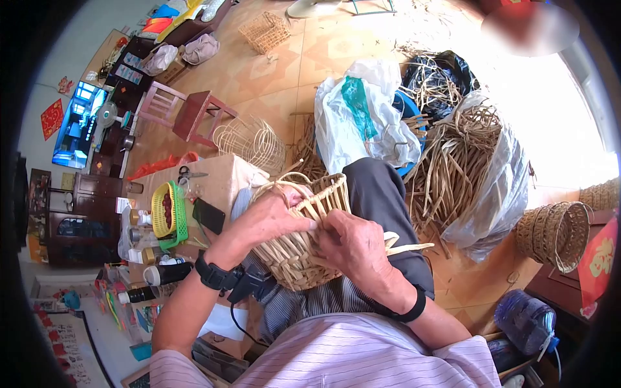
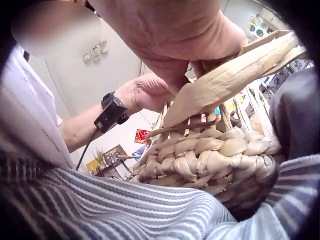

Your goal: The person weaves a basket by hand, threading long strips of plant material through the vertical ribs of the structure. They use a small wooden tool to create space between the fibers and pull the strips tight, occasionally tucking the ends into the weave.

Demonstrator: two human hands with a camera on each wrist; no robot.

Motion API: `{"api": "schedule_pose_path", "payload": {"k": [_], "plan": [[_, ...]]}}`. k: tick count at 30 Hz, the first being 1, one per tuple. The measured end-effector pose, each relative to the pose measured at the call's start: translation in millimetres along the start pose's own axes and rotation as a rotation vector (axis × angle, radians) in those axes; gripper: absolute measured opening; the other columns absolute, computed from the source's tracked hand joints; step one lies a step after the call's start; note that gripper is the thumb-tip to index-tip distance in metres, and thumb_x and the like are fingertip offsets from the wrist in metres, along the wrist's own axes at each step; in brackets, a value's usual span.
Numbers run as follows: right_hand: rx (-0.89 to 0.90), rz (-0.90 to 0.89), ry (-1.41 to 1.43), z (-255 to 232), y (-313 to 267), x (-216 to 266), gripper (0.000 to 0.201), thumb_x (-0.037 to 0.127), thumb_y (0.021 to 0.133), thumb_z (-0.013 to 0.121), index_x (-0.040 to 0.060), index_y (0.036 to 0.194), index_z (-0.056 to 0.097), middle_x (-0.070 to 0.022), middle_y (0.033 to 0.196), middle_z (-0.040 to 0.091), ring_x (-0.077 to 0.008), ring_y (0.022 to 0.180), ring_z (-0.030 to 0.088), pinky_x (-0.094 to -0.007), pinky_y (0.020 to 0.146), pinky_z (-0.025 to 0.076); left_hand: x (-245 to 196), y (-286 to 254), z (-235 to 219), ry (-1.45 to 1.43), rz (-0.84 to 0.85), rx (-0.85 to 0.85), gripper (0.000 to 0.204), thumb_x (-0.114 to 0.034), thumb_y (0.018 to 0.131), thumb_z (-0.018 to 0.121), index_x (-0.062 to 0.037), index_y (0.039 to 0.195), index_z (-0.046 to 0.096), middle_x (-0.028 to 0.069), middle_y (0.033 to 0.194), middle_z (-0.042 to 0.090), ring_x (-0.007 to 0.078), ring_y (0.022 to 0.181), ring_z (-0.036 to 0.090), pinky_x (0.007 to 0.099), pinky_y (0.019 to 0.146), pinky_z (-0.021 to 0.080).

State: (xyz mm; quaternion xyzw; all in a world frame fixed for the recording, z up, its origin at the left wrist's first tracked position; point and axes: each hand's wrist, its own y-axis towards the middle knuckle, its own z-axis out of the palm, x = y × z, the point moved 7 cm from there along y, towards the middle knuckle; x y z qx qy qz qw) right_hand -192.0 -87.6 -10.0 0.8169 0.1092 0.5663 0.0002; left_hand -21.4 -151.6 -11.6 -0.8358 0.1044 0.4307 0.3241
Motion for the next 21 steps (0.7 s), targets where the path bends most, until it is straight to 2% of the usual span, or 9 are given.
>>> {"api": "schedule_pose_path", "payload": {"k": [4, 8, 11, 14, 15, 16, 17, 20, 21], "plan": [[0.018, 0.020, 0.018, 2, 1, -9, 0.010, 0.006, 0.088, 0.075, 0.0049, 0.091, 0.066, -0.0157, 0.082, 0.070, -0.0397, 0.073, 0.072, -0.0487, 0.065, 0.057, 5, 4, 0, -0.104, -0.047, 0.025, 0.039, -0.017, 0.082, 0.085, 0.0041, 0.113, 0.075, 0.0107, 0.099, 0.079, 0.0177, 0.088, 0.071, 0.0350, 0.084, 0.058], [-0.064, -0.104, -0.167, 9, -5, -6, 0.023, 0.006, 0.089, 0.075, 0.0100, 0.109, 0.065, -0.0139, 0.093, 0.067, -0.0403, 0.077, 0.072, -0.0510, 0.066, 0.058, 4, 6, 0, -0.164, -0.035, 0.031, 0.036, -0.017, 0.082, 0.085, 0.0028, 0.110, 0.075, 0.0093, 0.096, 0.078, 0.0160, 0.087, 0.070, 0.0344, 0.083, 0.057], [-0.053, -0.149, -0.250, 15, -8, -1, 0.034, 0.005, 0.090, 0.074, 0.0136, 0.121, 0.063, -0.0130, 0.100, 0.064, -0.0401, 0.079, 0.072, -0.0520, 0.067, 0.058, -12, 2, -3, -0.048, -0.143, 0.094, 0.035, -0.015, 0.081, 0.083, 0.0019, 0.110, 0.076, 0.0102, 0.095, 0.078, 0.0177, 0.085, 0.071, 0.0356, 0.080, 0.058], [-0.016, -0.197, -0.349, 15, -12, 5, 0.039, 0.005, 0.091, 0.073, 0.0142, 0.128, 0.064, -0.0124, 0.102, 0.064, -0.0396, 0.079, 0.071, -0.0523, 0.067, 0.058, -15, -3, -4, -0.030, -0.140, 0.123, 0.040, -0.018, 0.088, 0.085, 0.0009, 0.121, 0.075, 0.0071, 0.105, 0.077, 0.0148, 0.098, 0.070, 0.0324, 0.087, 0.057], [-0.034, -0.211, -0.351, 14, -13, 4, 0.039, 0.005, 0.091, 0.073, 0.0139, 0.128, 0.065, -0.0120, 0.101, 0.064, -0.0390, 0.079, 0.070, -0.0518, 0.067, 0.058, -17, -4, -7, 0.112, -0.107, 0.129, 0.043, -0.021, 0.086, 0.083, 0.0018, 0.122, 0.074, 0.0098, 0.104, 0.076, 0.0174, 0.098, 0.070, 0.0344, 0.086, 0.057], [-0.050, -0.229, -0.342, 14, -15, 3, 0.039, 0.004, 0.091, 0.073, 0.0137, 0.129, 0.066, -0.0116, 0.100, 0.063, -0.0384, 0.079, 0.070, -0.0513, 0.067, 0.057, -6, 1, -4, 0.068, 0.034, 0.128, 0.046, -0.024, 0.086, 0.083, 0.0022, 0.123, 0.074, 0.0115, 0.104, 0.076, 0.0198, 0.098, 0.071, 0.0363, 0.085, 0.057], [-0.048, -0.237, -0.372, 13, -15, 8, 0.038, 0.002, 0.090, 0.074, 0.0137, 0.126, 0.068, -0.0123, 0.098, 0.064, -0.0381, 0.078, 0.070, -0.0507, 0.066, 0.057, -1, 1, -3, 0.036, 0.071, 0.128, 0.048, -0.024, 0.085, 0.083, 0.0028, 0.123, 0.074, 0.0142, 0.106, 0.077, 0.0220, 0.099, 0.072, 0.0374, 0.086, 0.057], [-0.047, -0.286, -0.425, 10, -15, 17, 0.036, -0.001, 0.089, 0.076, 0.0121, 0.122, 0.070, -0.0126, 0.096, 0.066, -0.0361, 0.080, 0.071, -0.0486, 0.067, 0.056, 4, 13, 1, 0.179, 0.048, 0.047, 0.049, -0.023, 0.073, 0.083, 0.0047, 0.113, 0.076, 0.0189, 0.095, 0.078, 0.0292, 0.087, 0.075, 0.0402, 0.080, 0.059], [-0.058, -0.300, -0.404, 9, -15, 14, 0.036, -0.002, 0.089, 0.076, 0.0115, 0.122, 0.070, -0.0125, 0.095, 0.066, -0.0359, 0.079, 0.071, -0.0484, 0.067, 0.056, -4, 10, -1, 0.194, 0.025, 0.040, 0.050, -0.021, 0.071, 0.084, 0.0032, 0.115, 0.076, 0.0192, 0.096, 0.078, 0.0304, 0.087, 0.075, 0.0399, 0.081, 0.059]]}}
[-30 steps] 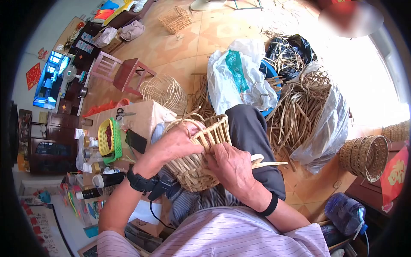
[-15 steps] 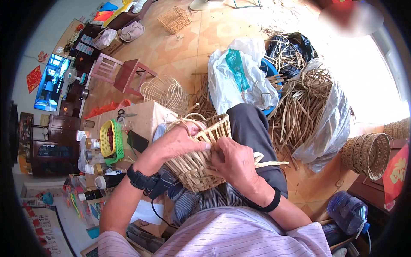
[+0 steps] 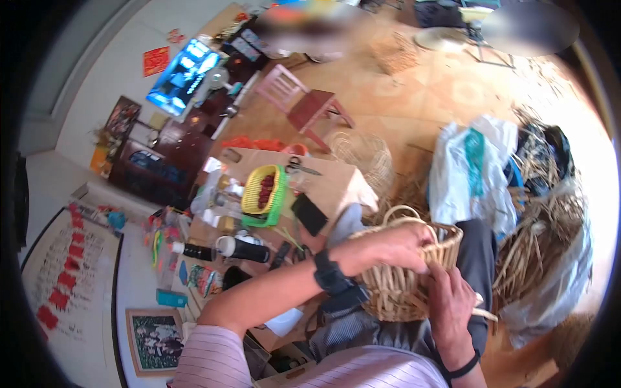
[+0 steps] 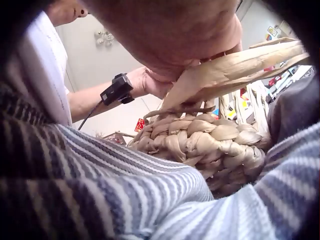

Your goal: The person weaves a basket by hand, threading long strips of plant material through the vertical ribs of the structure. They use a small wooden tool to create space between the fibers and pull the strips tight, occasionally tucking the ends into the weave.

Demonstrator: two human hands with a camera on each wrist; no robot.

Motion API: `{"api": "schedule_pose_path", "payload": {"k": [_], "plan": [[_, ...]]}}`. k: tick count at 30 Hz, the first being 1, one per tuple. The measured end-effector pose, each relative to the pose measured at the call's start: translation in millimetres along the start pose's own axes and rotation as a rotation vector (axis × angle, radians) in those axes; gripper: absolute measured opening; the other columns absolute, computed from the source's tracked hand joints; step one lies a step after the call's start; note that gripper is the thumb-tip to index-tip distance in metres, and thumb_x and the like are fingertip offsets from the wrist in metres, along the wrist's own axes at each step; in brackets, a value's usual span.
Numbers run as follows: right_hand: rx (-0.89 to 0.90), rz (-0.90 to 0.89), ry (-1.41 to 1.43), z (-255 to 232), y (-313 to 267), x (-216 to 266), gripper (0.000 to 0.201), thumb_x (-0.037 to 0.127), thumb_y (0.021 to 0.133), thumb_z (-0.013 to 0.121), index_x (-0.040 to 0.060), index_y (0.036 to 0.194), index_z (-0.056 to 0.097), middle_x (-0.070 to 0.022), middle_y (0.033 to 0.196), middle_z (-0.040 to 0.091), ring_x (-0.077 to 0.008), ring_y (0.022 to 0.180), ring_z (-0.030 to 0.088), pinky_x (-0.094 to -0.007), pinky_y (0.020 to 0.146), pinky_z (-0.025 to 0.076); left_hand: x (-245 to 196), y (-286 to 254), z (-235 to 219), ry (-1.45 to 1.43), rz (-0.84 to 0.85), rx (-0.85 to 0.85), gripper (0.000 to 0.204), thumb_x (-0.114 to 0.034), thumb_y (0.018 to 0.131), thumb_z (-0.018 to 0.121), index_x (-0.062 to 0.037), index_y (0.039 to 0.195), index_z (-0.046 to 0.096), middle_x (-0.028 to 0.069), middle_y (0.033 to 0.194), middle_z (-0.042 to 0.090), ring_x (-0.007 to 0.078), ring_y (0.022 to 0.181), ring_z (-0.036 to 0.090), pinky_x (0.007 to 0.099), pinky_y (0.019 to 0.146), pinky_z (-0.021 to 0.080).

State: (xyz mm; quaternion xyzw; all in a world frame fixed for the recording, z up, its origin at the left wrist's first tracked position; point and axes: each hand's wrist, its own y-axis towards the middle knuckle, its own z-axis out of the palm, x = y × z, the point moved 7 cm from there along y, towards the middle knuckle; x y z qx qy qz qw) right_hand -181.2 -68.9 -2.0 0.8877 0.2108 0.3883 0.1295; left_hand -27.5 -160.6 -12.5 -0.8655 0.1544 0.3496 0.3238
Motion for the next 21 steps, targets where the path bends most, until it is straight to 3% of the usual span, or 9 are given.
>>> {"api": "schedule_pose_path", "payload": {"k": [1, 6, 9, 10, 13, 16, 21], "plan": [[-0.013, -0.004, 0.011, 1.7, -0.5, -1.5, 0.036, -0.002, 0.089, 0.076, 0.0109, 0.122, 0.069, -0.0124, 0.095, 0.067, -0.0357, 0.079, 0.071, -0.0482, 0.067, 0.056, 5.9, -0.5, 3.5, -0.110, -0.078, 0.012, 0.051, -0.018, 0.070, 0.085, 0.0024, 0.116, 0.076, 0.0185, 0.096, 0.078, 0.0282, 0.086, 0.075, 0.0401, 0.080, 0.059], [-0.049, 0.058, 0.046, 8.5, -1.3, -5.3, 0.031, -0.003, 0.089, 0.076, 0.0087, 0.117, 0.069, -0.0120, 0.091, 0.065, -0.0358, 0.076, 0.069, -0.0469, 0.064, 0.054, 2.2, 2.4, 4.3, -0.107, -0.075, 0.010, 0.049, -0.011, 0.069, 0.087, 0.0039, 0.114, 0.076, 0.0176, 0.094, 0.078, 0.0255, 0.085, 0.075, 0.0402, 0.076, 0.060], [-0.047, -0.002, -0.032, 4.4, -1.9, -1.7, 0.029, -0.003, 0.089, 0.076, 0.0078, 0.115, 0.069, -0.0124, 0.090, 0.065, -0.0357, 0.077, 0.069, -0.0473, 0.066, 0.054, 1.9, 3.3, 5.8, -0.057, -0.123, 0.058, 0.045, -0.009, 0.068, 0.087, 0.0052, 0.109, 0.076, 0.0180, 0.090, 0.078, 0.0262, 0.081, 0.075, 0.0404, 0.074, 0.060], [-0.014, -0.008, -0.033, 2.0, -1.8, -0.5, 0.027, -0.003, 0.090, 0.077, 0.0049, 0.115, 0.070, -0.0141, 0.093, 0.067, -0.0370, 0.080, 0.070, -0.0477, 0.070, 0.055, 1.4, 6.2, 5.8, -0.041, -0.048, 0.017, 0.043, -0.009, 0.068, 0.087, 0.0061, 0.106, 0.076, 0.0185, 0.087, 0.078, 0.0268, 0.078, 0.075, 0.0411, 0.072, 0.059], [0.022, -0.026, -0.102, 4.4, -3.8, 0.0, 0.025, -0.001, 0.091, 0.076, 0.0054, 0.114, 0.071, -0.0143, 0.091, 0.067, -0.0375, 0.081, 0.071, -0.0480, 0.071, 0.055, 5.2, 6.5, 7.2, -0.072, -0.068, 0.002, 0.043, -0.010, 0.068, 0.088, 0.0064, 0.106, 0.076, 0.0195, 0.087, 0.078, 0.0267, 0.078, 0.075, 0.0413, 0.071, 0.059], [0.054, 0.004, -0.044, 4.8, 1.9, -0.9, 0.020, 0.002, 0.092, 0.076, 0.0063, 0.110, 0.070, -0.0141, 0.089, 0.068, -0.0378, 0.081, 0.071, -0.0484, 0.071, 0.055, 4.5, 7.8, 6.7, -0.028, -0.065, 0.039, 0.047, -0.011, 0.067, 0.088, 0.0065, 0.109, 0.075, 0.0207, 0.091, 0.078, 0.0290, 0.083, 0.076, 0.0420, 0.075, 0.060], [0.041, -0.015, -0.084, 9.3, 5.6, -2.3, 0.016, 0.000, 0.089, 0.075, 0.0073, 0.098, 0.063, -0.0137, 0.082, 0.066, -0.0378, 0.074, 0.069, -0.0488, 0.068, 0.053, 0.0, 3.3, 7.5, 0.074, -0.057, -0.084, 0.057, -0.016, 0.064, 0.090, 0.0057, 0.114, 0.073, 0.0219, 0.098, 0.078, 0.0340, 0.091, 0.077, 0.0429, 0.082, 0.062]]}}
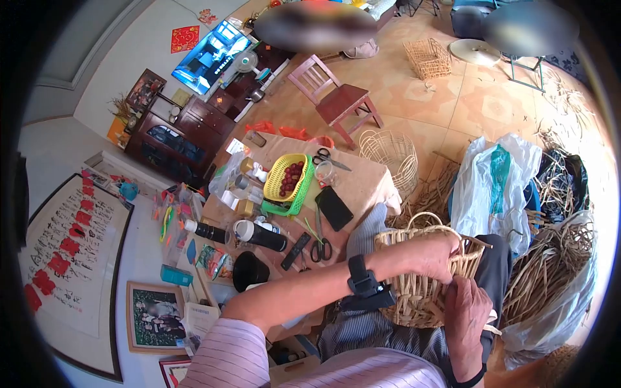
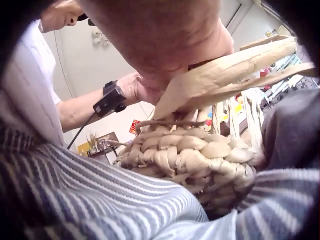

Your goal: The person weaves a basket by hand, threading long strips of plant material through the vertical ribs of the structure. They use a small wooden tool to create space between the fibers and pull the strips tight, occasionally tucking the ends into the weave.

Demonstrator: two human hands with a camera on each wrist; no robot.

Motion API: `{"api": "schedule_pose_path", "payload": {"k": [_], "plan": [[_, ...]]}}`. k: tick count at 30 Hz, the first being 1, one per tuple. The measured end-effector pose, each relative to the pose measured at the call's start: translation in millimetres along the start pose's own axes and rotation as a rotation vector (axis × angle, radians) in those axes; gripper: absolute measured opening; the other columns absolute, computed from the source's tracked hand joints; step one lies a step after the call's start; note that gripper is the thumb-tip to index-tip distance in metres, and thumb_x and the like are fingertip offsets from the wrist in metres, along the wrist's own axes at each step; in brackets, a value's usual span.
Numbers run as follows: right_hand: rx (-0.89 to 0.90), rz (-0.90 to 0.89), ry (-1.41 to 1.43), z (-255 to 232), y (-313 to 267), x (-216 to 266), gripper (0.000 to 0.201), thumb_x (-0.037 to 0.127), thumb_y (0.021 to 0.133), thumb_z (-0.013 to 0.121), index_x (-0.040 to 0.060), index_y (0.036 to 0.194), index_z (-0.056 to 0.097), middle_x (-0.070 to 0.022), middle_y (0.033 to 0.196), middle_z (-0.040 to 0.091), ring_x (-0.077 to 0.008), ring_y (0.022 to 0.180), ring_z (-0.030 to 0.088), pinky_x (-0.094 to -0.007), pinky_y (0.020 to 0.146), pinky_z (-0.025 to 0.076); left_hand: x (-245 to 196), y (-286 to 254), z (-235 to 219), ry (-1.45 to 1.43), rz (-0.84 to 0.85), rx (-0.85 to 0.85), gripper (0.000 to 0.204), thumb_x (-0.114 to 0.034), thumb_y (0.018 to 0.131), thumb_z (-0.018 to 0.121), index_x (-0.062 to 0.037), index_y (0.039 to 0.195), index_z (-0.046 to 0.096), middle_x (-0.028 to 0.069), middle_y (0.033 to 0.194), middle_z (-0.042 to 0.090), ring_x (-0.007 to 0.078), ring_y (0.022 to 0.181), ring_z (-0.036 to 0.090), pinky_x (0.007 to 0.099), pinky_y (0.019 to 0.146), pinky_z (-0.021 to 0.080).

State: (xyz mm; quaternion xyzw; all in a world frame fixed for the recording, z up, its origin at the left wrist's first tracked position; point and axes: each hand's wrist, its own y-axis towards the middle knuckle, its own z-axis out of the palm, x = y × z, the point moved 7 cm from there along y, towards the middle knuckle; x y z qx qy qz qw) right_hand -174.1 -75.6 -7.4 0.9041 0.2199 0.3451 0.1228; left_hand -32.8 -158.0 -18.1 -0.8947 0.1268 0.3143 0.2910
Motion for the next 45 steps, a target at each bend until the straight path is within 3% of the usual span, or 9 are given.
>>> {"api": "schedule_pose_path", "payload": {"k": [8, 23, 26, 28, 29, 33, 39, 41, 45], "plan": [[0.277, 0.159, 0.187, -13, -7, -23, 0.014, 0.000, 0.087, 0.075, 0.0043, 0.095, 0.065, -0.0133, 0.076, 0.069, -0.0316, 0.066, 0.069, -0.0433, 0.062, 0.053, -7, -6, -6, -0.074, 0.012, 0.014, 0.052, -0.019, 0.063, 0.092, 0.0065, 0.105, 0.075, 0.0226, 0.094, 0.078, 0.0350, 0.087, 0.077, 0.0438, 0.078, 0.062], [-0.190, 0.402, -0.008, -24, -12, -135, 0.009, 0.003, 0.091, 0.070, 0.0017, 0.095, 0.062, -0.0164, 0.075, 0.062, -0.0302, 0.065, 0.059, -0.0426, 0.065, 0.051, -2, -17, -9, -0.177, 0.200, -0.091, 0.039, -0.022, 0.074, 0.089, 0.0046, 0.095, 0.070, 0.0205, 0.077, 0.067, 0.0288, 0.069, 0.068, 0.0456, 0.066, 0.053], [-0.280, 0.507, 0.027, -60, -28, -180, 0.009, 0.004, 0.093, 0.071, 0.0008, 0.098, 0.064, -0.0183, 0.077, 0.065, -0.0320, 0.067, 0.062, -0.0450, 0.066, 0.052, -35, -73, -24, 0.134, 0.448, -0.423, 0.035, -0.012, 0.089, 0.084, 0.0041, 0.115, 0.067, 0.0209, 0.108, 0.069, 0.0376, 0.101, 0.069, 0.0450, 0.088, 0.055], [-0.169, 0.605, 0.035, -60, -40, -191, 0.010, 0.004, 0.093, 0.072, 0.0006, 0.100, 0.065, -0.0181, 0.079, 0.066, -0.0349, 0.070, 0.065, -0.0461, 0.068, 0.052, -74, -97, -34, 0.356, 0.248, -0.427, 0.034, -0.008, 0.093, 0.080, 0.0021, 0.121, 0.064, 0.0190, 0.121, 0.064, 0.0394, 0.113, 0.065, 0.0450, 0.096, 0.054], [-0.146, 0.546, -0.058, -56, -42, -188, 0.010, 0.005, 0.094, 0.073, 0.0023, 0.101, 0.066, -0.0161, 0.075, 0.066, -0.0385, 0.070, 0.066, -0.0471, 0.068, 0.053, -84, -108, -36, 0.389, 0.398, -0.587, 0.034, -0.007, 0.090, 0.082, -0.0004, 0.119, 0.066, 0.0158, 0.116, 0.062, 0.0366, 0.109, 0.066, 0.0454, 0.097, 0.056], [-0.114, 0.350, -0.267, -67, -10, -128, 0.041, 0.003, 0.091, 0.076, 0.0032, 0.129, 0.060, -0.0191, 0.123, 0.067, -0.0417, 0.117, 0.065, -0.0519, 0.098, 0.053, -78, -118, 8, 0.280, 0.357, -0.383, 0.035, -0.005, 0.085, 0.086, -0.0026, 0.114, 0.066, 0.0126, 0.111, 0.060, 0.0328, 0.107, 0.066, 0.0449, 0.097, 0.056], [0.252, -0.088, 0.168, -30, 6, -34, 0.032, 0.020, 0.090, 0.084, 0.0057, 0.113, 0.067, -0.0139, 0.105, 0.068, -0.0361, 0.103, 0.068, -0.0495, 0.091, 0.052, -59, -111, 39, 0.236, 0.408, -0.409, 0.030, -0.005, 0.081, 0.088, -0.0027, 0.104, 0.067, 0.0106, 0.098, 0.065, 0.0331, 0.095, 0.070, 0.0467, 0.088, 0.057], [0.307, -0.089, 0.190, -20, -3, -31, 0.024, 0.018, 0.092, 0.081, 0.0054, 0.102, 0.064, -0.0120, 0.089, 0.067, -0.0348, 0.085, 0.070, -0.0468, 0.076, 0.055, -57, -114, 31, 0.113, 0.422, -0.449, 0.029, -0.009, 0.086, 0.089, -0.0026, 0.102, 0.067, 0.0111, 0.088, 0.068, 0.0329, 0.083, 0.072, 0.0461, 0.077, 0.058], [0.299, -0.156, 0.252, -27, -17, -42, 0.018, 0.013, 0.088, 0.078, 0.0083, 0.096, 0.063, -0.0071, 0.075, 0.066, -0.0334, 0.067, 0.069, -0.0453, 0.058, 0.053, -41, -119, 28, -0.013, 0.173, -0.414, 0.033, -0.024, 0.095, 0.088, -0.0017, 0.105, 0.067, 0.0160, 0.087, 0.071, 0.0335, 0.076, 0.073, 0.0430, 0.067, 0.058]]}}
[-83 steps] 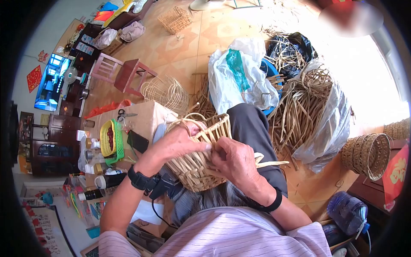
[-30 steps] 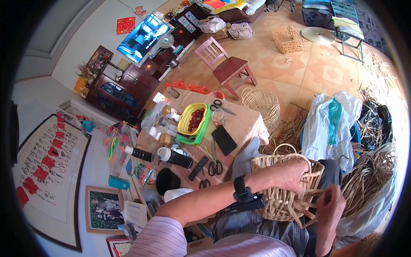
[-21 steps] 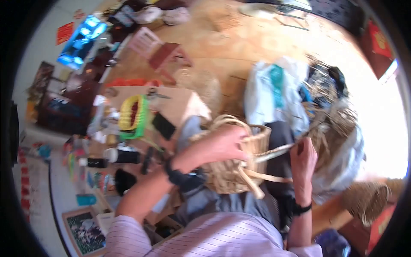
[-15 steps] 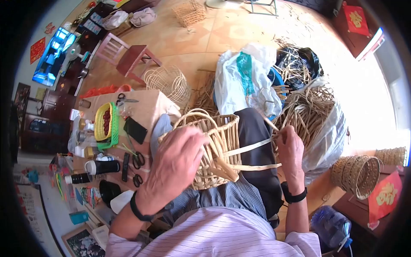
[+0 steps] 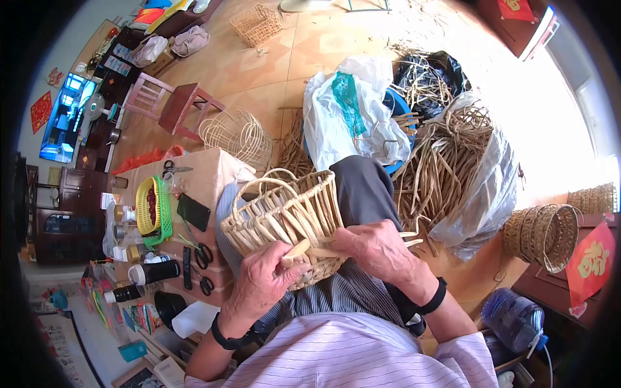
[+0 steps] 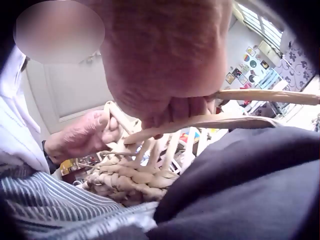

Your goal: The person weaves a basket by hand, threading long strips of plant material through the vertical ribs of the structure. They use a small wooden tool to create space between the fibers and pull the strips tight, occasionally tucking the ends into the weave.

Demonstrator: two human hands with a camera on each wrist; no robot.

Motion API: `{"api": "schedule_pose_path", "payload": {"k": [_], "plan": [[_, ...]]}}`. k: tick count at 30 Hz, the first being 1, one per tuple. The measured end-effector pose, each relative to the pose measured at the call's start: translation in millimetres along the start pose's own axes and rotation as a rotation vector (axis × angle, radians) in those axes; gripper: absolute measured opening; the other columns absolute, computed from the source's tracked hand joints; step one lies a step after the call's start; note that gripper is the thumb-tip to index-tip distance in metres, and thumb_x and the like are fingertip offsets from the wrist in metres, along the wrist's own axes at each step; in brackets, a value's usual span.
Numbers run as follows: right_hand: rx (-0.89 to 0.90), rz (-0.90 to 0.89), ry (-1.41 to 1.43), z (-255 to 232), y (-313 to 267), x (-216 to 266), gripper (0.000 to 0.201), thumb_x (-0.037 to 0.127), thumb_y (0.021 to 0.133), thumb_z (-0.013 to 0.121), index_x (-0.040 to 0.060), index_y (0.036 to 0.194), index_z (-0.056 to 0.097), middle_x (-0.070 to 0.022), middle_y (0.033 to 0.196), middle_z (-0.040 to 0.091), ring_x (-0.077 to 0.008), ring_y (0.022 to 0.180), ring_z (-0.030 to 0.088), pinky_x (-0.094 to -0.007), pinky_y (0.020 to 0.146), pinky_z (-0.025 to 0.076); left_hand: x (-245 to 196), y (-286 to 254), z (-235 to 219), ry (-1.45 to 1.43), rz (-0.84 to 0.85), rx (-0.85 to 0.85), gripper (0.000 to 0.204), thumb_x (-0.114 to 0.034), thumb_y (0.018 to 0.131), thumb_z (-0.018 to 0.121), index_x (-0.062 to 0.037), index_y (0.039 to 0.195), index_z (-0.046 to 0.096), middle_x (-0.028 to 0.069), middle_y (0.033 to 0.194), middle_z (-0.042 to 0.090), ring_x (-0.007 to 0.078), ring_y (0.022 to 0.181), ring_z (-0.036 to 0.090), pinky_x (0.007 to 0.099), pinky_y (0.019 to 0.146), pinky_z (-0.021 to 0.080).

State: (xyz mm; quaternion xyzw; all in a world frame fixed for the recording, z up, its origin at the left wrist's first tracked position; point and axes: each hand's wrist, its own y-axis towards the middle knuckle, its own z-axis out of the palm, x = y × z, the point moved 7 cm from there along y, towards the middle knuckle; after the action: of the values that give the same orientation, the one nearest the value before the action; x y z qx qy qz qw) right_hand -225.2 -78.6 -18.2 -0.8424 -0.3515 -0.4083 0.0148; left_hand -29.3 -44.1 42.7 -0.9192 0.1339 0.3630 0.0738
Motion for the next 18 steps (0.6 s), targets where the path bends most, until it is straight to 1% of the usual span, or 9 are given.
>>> {"api": "schedule_pose_path", "payload": {"k": [3, 6, 9, 12, 13, 15, 17, 18], "plan": [[0.013, 0.049, 0.029, -4, -7, -11, 0.020, 0.007, 0.082, 0.077, 0.0077, 0.099, 0.065, -0.0090, 0.076, 0.065, -0.0359, 0.070, 0.070, -0.0469, 0.060, 0.052, -9, 1, 6, 0.119, 0.050, -0.120, 0.031, -0.023, 0.096, 0.087, -0.0040, 0.110, 0.068, 0.0158, 0.086, 0.073, 0.0337, 0.075, 0.075, 0.0427, 0.066, 0.058], [0.041, 0.035, 0.001, -5, -13, -19, 0.020, 0.008, 0.083, 0.076, 0.0080, 0.100, 0.066, -0.0085, 0.076, 0.066, -0.0354, 0.070, 0.070, -0.0458, 0.060, 0.054, -7, 8, 10, 0.092, -0.019, -0.143, 0.029, -0.020, 0.095, 0.087, -0.0064, 0.112, 0.068, 0.0149, 0.085, 0.075, 0.0336, 0.075, 0.077, 0.0439, 0.065, 0.058], [0.049, 0.024, -0.028, -13, -18, -26, 0.020, 0.011, 0.083, 0.078, 0.0097, 0.096, 0.063, -0.0067, 0.075, 0.064, -0.0333, 0.070, 0.071, -0.0453, 0.059, 0.053, -13, 15, 13, 0.251, 0.012, -0.165, 0.030, -0.016, 0.091, 0.088, -0.0081, 0.113, 0.068, 0.0132, 0.083, 0.076, 0.0319, 0.073, 0.077, 0.0432, 0.064, 0.059], [0.060, 0.044, -0.038, -15, -26, -41, 0.021, 0.012, 0.083, 0.079, 0.0107, 0.095, 0.061, -0.0055, 0.075, 0.064, -0.0321, 0.071, 0.071, -0.0447, 0.058, 0.054, -13, 16, 12, 0.321, 0.020, -0.211, 0.032, -0.013, 0.087, 0.090, -0.0093, 0.112, 0.070, 0.0116, 0.082, 0.077, 0.0299, 0.073, 0.077, 0.0423, 0.065, 0.059], [0.067, 0.051, -0.041, -16, -28, -46, 0.021, 0.012, 0.083, 0.079, 0.0107, 0.095, 0.061, -0.0053, 0.075, 0.065, -0.0321, 0.071, 0.072, -0.0445, 0.058, 0.054, -12, 16, 11, 0.295, 0.044, -0.228, 0.031, -0.013, 0.086, 0.090, -0.0097, 0.111, 0.071, 0.0108, 0.083, 0.077, 0.0295, 0.073, 0.077, 0.0421, 0.065, 0.059], [0.055, 0.079, -0.060, -22, -33, -57, 0.018, 0.008, 0.084, 0.078, 0.0104, 0.096, 0.064, -0.0078, 0.075, 0.066, -0.0323, 0.072, 0.073, -0.0444, 0.061, 0.056, -10, 13, 7, 0.245, 0.087, -0.268, 0.030, -0.012, 0.085, 0.091, -0.0106, 0.110, 0.073, 0.0093, 0.085, 0.078, 0.0286, 0.073, 0.077, 0.0418, 0.064, 0.059], [0.028, 0.106, -0.084, -29, -39, -74, 0.016, 0.006, 0.085, 0.077, 0.0098, 0.096, 0.066, -0.0094, 0.075, 0.067, -0.0329, 0.072, 0.073, -0.0445, 0.062, 0.058, -12, 14, 5, 0.243, 0.041, -0.260, 0.029, -0.011, 0.084, 0.091, -0.0106, 0.108, 0.074, 0.0076, 0.087, 0.077, 0.0284, 0.074, 0.076, 0.0413, 0.066, 0.059], [0.042, 0.137, -0.099, -35, -40, -79, 0.014, 0.004, 0.085, 0.075, 0.0085, 0.096, 0.067, -0.0115, 0.076, 0.069, -0.0342, 0.072, 0.073, -0.0451, 0.064, 0.059, -12, 13, 5, 0.242, 0.020, -0.255, 0.029, -0.011, 0.084, 0.092, -0.0106, 0.107, 0.075, 0.0068, 0.088, 0.077, 0.0284, 0.075, 0.076, 0.0410, 0.068, 0.059]]}}
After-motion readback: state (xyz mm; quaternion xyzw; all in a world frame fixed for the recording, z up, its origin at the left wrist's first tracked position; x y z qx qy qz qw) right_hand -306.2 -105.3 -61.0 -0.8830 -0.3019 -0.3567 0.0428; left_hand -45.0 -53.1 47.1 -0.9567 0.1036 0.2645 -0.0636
